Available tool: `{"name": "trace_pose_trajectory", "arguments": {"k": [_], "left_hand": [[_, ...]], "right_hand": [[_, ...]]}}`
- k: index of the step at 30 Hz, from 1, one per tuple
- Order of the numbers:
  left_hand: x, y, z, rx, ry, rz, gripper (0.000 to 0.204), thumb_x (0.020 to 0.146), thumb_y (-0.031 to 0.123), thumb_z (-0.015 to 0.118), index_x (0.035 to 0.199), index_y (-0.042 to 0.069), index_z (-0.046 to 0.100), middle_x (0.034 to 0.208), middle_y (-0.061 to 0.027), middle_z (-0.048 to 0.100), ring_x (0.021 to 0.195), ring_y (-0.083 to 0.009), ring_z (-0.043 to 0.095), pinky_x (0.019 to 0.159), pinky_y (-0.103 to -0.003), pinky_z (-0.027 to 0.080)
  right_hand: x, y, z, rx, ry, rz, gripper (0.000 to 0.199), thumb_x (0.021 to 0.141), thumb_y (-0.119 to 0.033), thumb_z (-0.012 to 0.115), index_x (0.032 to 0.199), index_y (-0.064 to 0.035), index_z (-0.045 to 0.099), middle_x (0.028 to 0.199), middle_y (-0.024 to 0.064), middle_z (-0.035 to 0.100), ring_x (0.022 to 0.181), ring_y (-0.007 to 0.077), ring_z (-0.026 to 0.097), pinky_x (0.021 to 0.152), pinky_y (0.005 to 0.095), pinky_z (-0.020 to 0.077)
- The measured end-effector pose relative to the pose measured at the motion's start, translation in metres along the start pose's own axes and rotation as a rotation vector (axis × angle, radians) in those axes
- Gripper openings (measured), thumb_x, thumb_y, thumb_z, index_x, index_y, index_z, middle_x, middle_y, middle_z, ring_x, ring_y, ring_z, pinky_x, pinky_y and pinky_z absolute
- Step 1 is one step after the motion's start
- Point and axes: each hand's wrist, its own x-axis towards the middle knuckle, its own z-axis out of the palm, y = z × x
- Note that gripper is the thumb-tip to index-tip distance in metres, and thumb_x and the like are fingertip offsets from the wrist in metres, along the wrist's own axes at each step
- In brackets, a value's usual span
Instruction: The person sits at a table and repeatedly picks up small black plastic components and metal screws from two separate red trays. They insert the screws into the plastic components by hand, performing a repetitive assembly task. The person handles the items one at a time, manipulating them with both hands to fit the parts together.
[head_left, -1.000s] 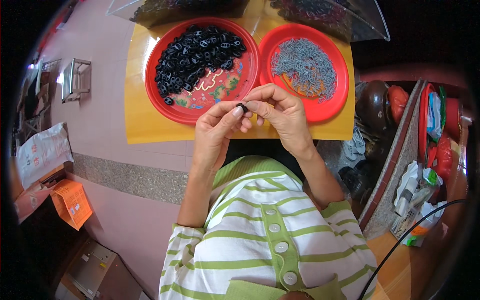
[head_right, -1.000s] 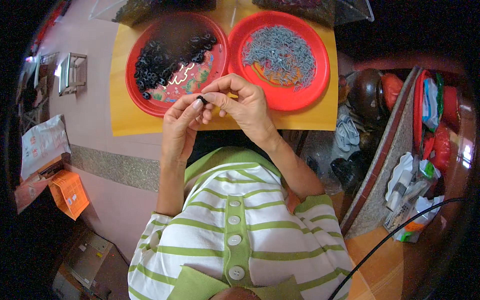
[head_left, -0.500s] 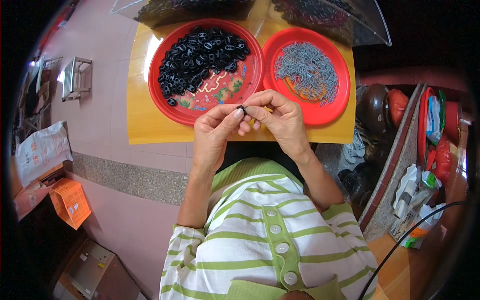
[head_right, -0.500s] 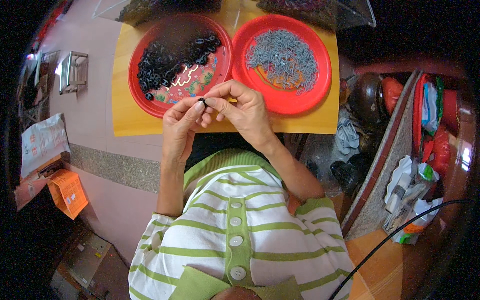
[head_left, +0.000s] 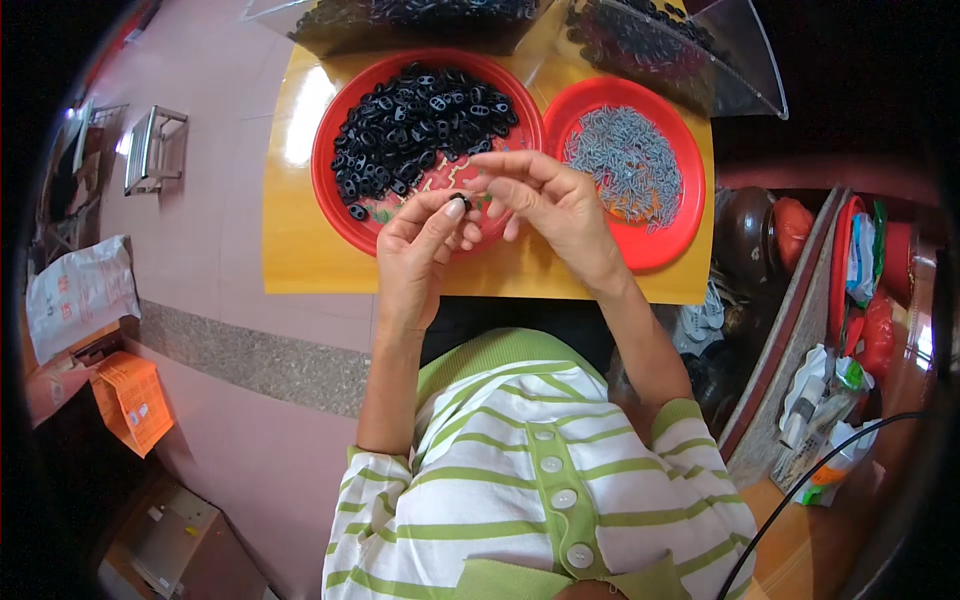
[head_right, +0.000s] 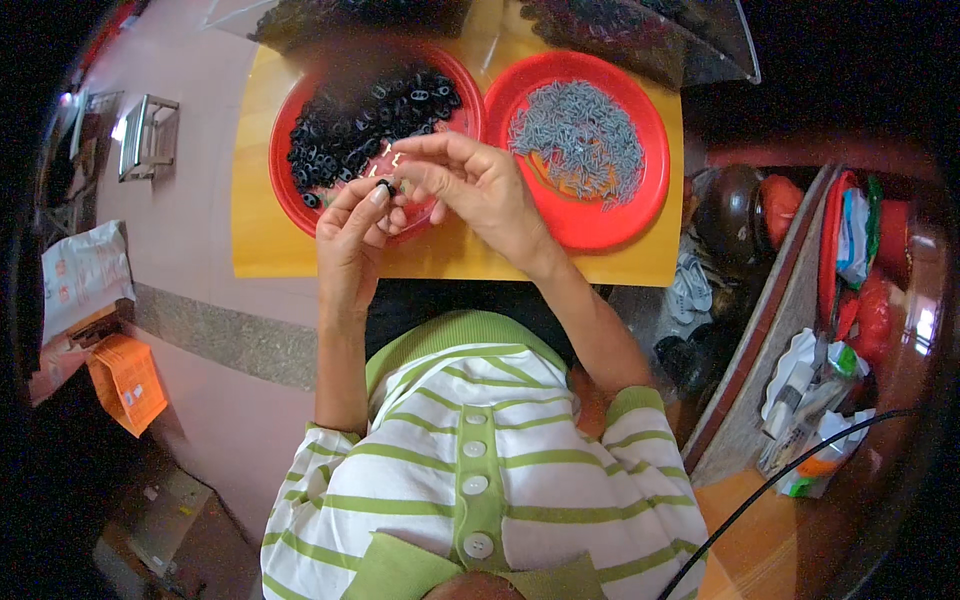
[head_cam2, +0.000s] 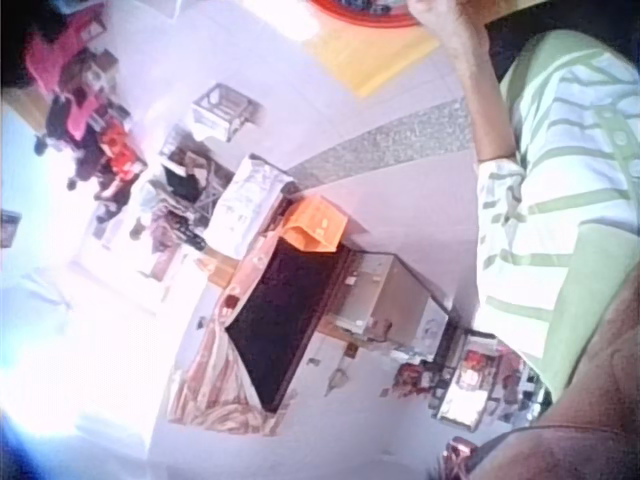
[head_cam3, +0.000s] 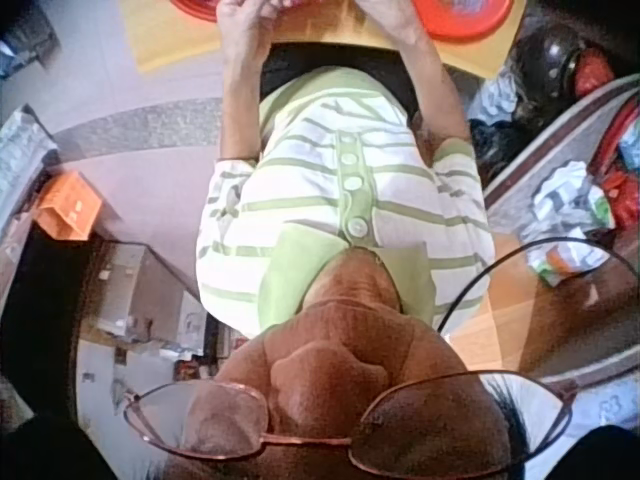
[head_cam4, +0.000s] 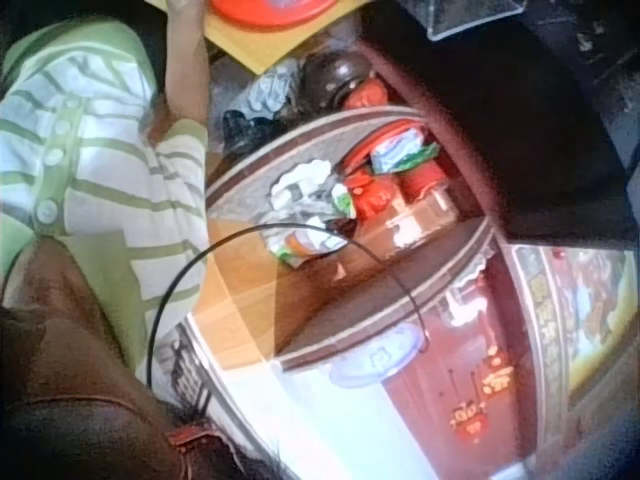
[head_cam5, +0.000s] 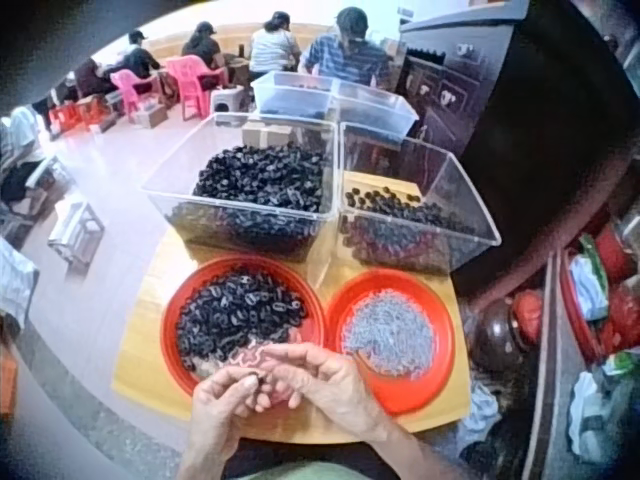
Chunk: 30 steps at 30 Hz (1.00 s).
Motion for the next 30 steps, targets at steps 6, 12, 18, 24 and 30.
{"name": "trace_pose_trajectory", "arguments": {"k": [6, 12, 18, 24, 30], "left_hand": [[0.003, 0.000, -0.012, 0.015, -0.021, -0.022, 0.014, 0.088, 0.010, 0.058, 0.098, 0.000, 0.060, 0.085, -0.0069, 0.064, 0.070, -0.0104, 0.060, 0.064, -0.021, 0.046], [0.002, 0.002, -0.015, -0.004, -0.071, -0.023, 0.013, 0.089, 0.009, 0.056, 0.098, -0.001, 0.060, 0.085, -0.0071, 0.064, 0.070, -0.0107, 0.060, 0.064, -0.022, 0.046], [0.001, 0.002, -0.016, -0.032, -0.079, -0.028, 0.013, 0.089, 0.008, 0.055, 0.097, -0.001, 0.060, 0.086, -0.0079, 0.063, 0.070, -0.0112, 0.060, 0.065, -0.023, 0.046], [0.000, 0.000, -0.019, -0.069, -0.083, -0.018, 0.013, 0.089, 0.008, 0.056, 0.097, -0.002, 0.059, 0.086, -0.0089, 0.063, 0.070, -0.0122, 0.060, 0.065, -0.023, 0.047], [-0.001, -0.002, -0.017, -0.143, -0.068, 0.085, 0.013, 0.089, 0.008, 0.056, 0.097, -0.002, 0.058, 0.088, -0.0111, 0.063, 0.071, -0.0134, 0.060, 0.065, -0.024, 0.047]], "right_hand": [[0.038, 0.010, -0.002, -0.666, 0.003, -0.277, 0.021, 0.082, -0.009, 0.061, 0.102, -0.0023, 0.063, 0.079, 0.0077, 0.063, 0.067, 0.0171, 0.062, 0.059, 0.0283, 0.0496], [0.065, 0.032, 0.020, -1.035, -0.032, -0.444, 0.018, 0.073, -0.011, 0.065, 0.090, -0.0051, 0.062, 0.088, 0.0095, 0.055, 0.086, 0.0268, 0.058, 0.072, 0.0373, 0.0489], [0.070, 0.031, 0.022, -1.078, -0.035, -0.412, 0.017, 0.073, -0.011, 0.067, 0.087, -0.0054, 0.059, 0.085, 0.0074, 0.055, 0.079, 0.0249, 0.059, 0.064, 0.0352, 0.0472], [0.059, 0.021, 0.020, -0.817, -0.045, -0.241, 0.015, 0.074, -0.007, 0.065, 0.088, -0.0045, 0.059, 0.075, 0.0089, 0.059, 0.068, 0.0207, 0.061, 0.058, 0.0337, 0.0469], [0.033, 0.009, 0.015, -0.137, 0.019, -0.025, 0.011, 0.084, -0.009, 0.063, 0.094, -0.0050, 0.060, 0.074, 0.0021, 0.065, 0.057, 0.0041, 0.058, 0.046, 0.0187, 0.0440]]}}
